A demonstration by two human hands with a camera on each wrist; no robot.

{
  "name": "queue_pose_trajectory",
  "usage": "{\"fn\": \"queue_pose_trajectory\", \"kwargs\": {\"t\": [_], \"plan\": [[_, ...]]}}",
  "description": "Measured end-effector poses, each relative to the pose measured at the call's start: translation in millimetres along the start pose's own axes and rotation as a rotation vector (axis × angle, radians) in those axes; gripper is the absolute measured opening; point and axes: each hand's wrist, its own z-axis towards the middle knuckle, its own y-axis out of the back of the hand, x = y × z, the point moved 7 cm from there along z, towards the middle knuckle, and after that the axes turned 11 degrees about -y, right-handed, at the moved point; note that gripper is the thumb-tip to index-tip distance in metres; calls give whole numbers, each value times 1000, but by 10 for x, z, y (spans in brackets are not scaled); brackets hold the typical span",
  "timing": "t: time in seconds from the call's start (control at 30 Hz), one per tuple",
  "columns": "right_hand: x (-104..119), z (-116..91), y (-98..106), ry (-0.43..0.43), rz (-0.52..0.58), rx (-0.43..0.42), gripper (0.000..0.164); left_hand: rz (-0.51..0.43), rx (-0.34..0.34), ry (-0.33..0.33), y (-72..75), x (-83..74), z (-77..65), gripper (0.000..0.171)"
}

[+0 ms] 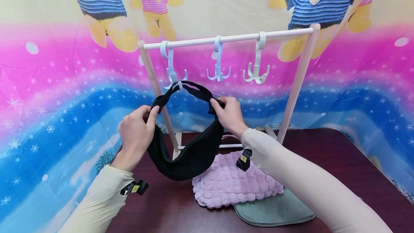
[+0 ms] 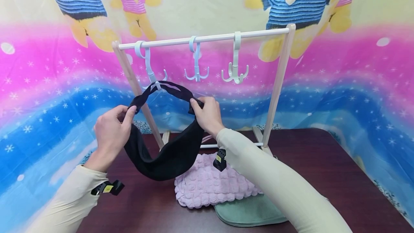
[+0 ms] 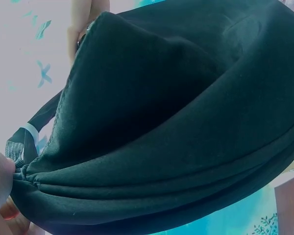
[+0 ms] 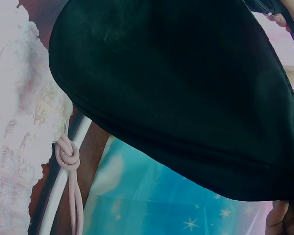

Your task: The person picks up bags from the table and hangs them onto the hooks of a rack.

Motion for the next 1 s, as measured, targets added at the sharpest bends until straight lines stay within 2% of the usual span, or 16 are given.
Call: {"fn": "queue_pose_trajectory", "kwargs": {"t": [1.0], "plan": [[-103, -49, -38, 9, 7, 25, 39, 3, -6, 20, -10, 108, -74, 34]]}}
